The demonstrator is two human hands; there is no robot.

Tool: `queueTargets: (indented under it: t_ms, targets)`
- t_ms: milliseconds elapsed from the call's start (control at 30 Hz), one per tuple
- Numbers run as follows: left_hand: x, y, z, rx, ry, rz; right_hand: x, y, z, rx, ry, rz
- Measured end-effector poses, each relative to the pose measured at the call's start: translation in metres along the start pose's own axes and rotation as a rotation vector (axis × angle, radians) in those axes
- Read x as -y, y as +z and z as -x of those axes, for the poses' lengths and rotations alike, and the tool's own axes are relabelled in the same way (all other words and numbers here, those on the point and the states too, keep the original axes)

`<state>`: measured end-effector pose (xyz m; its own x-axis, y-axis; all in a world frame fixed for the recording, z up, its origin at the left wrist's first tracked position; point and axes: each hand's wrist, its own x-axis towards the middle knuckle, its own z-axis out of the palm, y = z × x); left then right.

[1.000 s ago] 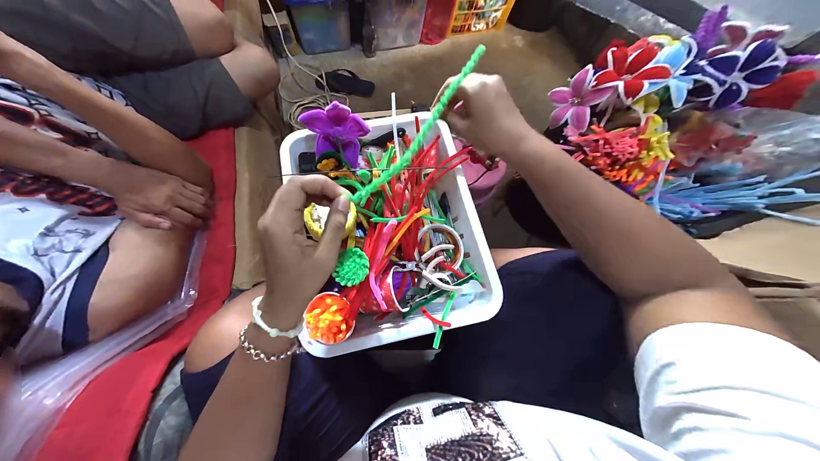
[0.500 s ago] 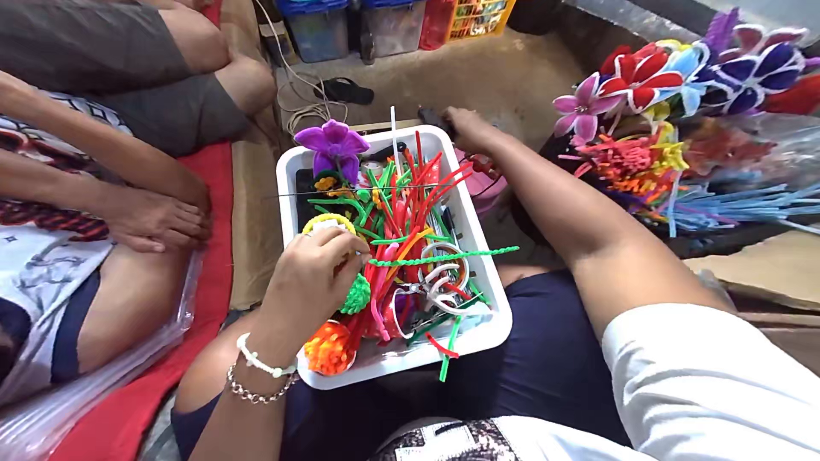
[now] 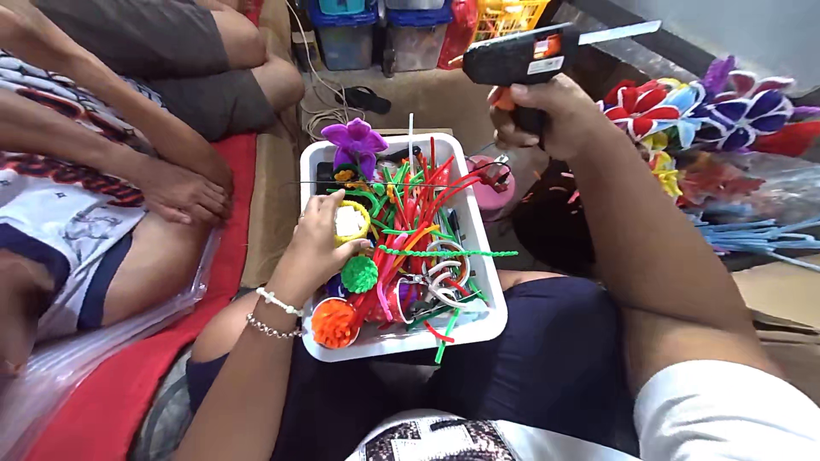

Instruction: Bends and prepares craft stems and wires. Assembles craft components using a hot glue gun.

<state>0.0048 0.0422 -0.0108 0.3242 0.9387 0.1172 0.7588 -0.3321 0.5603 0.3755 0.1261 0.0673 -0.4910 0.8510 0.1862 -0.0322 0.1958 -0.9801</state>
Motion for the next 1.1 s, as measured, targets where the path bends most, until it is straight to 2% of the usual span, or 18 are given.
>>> queueTargets:
  t_ms: [100,233,367,500,700,1100]
  targets:
    - [-0.006,-0.004,0.004,-0.101,0.013,0.046,0.011,0.032,0.007,0.13,-0.01,-0.067]
    - [-0.011,-0.013,0.011,-0.224,0.048,0.119,0.017,0.078,0.017,0.192,0.049,-0.07]
    - [-0.025,-0.022,0.017,-0.344,0.181,0.217,0.016,0.111,0.028,0.188,0.054,-0.026]
    - [-0.035,-0.023,0.021,-0.419,0.238,0.306,0.016,0.133,0.034,0.097,0.034,0.099]
    - [-0.041,-0.025,0.023,-0.444,0.308,0.169,0.006,0.14,0.036,-0.031,-0.031,0.308]
    - [-0.05,-0.022,0.027,-0.428,0.328,0.151,0.001,0.142,0.039,-0.081,-0.096,0.521]
